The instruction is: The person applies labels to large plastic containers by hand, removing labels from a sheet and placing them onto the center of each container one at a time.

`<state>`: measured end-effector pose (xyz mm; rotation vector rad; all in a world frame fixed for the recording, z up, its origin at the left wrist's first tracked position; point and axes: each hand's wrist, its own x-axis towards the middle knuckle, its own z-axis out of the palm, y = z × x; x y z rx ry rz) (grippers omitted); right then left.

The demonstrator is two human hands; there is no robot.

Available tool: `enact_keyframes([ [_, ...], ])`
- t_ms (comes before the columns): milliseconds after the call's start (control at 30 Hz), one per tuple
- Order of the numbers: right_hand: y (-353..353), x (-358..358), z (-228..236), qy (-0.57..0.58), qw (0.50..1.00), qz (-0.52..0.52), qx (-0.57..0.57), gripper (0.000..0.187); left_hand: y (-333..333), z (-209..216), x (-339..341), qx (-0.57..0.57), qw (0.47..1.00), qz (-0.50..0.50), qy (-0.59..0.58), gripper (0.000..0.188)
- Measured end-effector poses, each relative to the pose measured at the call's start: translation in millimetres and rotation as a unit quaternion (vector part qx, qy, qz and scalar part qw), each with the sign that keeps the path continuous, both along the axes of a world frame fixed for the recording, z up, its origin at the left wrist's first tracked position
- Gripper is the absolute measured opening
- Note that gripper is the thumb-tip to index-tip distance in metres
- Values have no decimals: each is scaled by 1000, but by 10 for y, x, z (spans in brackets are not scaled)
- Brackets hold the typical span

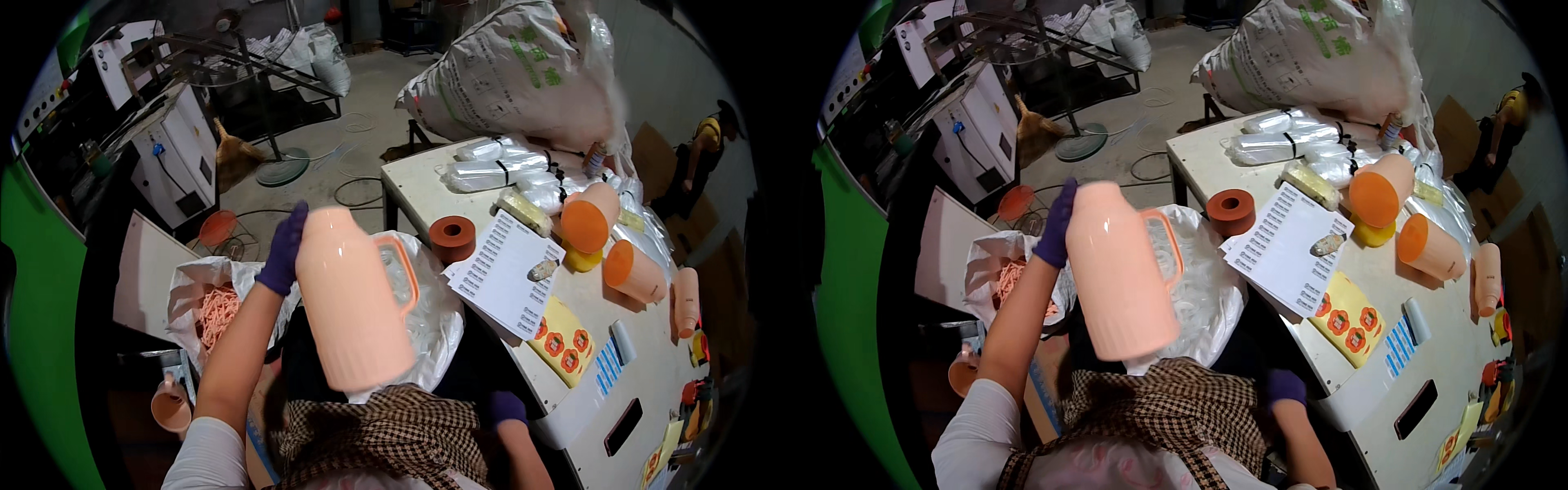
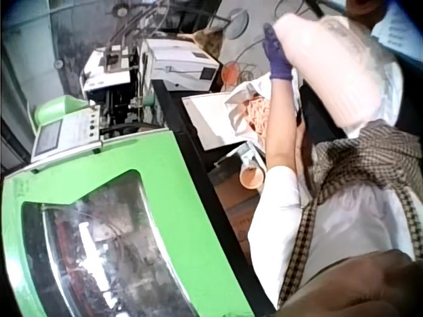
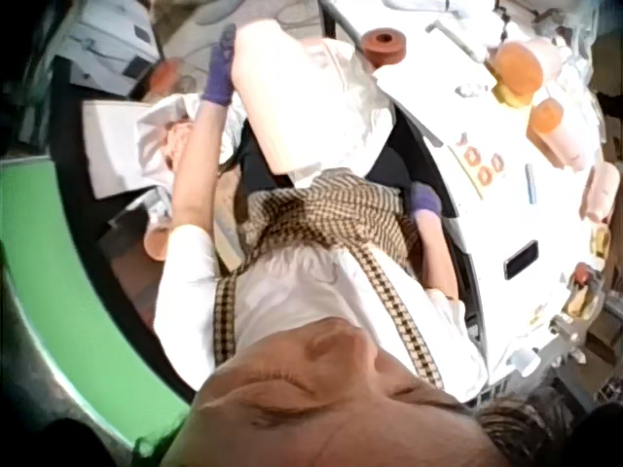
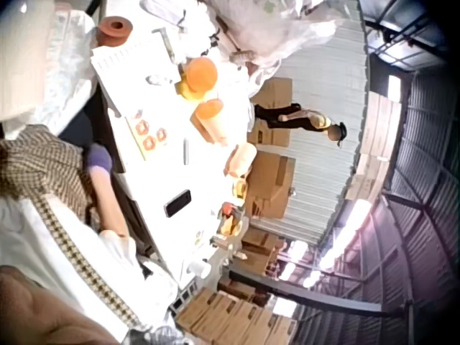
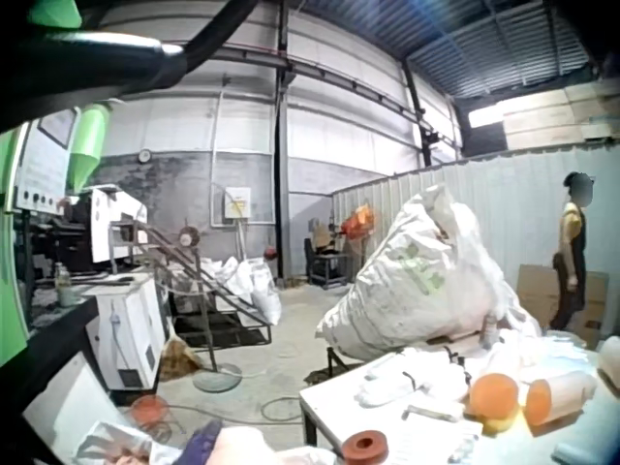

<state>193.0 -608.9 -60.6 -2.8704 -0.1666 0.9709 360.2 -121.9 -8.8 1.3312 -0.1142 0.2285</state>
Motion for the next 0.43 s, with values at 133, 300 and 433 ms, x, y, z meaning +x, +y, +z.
enact_keyframes([
  [133,-634,-502,-37,12,993,-14,-116,39,-652,-585,-297,41,996,-76,25,38],
  [300,-326,-109,986,-239,914,-162,285,37,-944,-1782,-397,283,952,-46,111,34],
  [433,-495,1093,949,-496,837,-112,202,36,-1102,-1637,-254,228,968,-37,98,43],
])
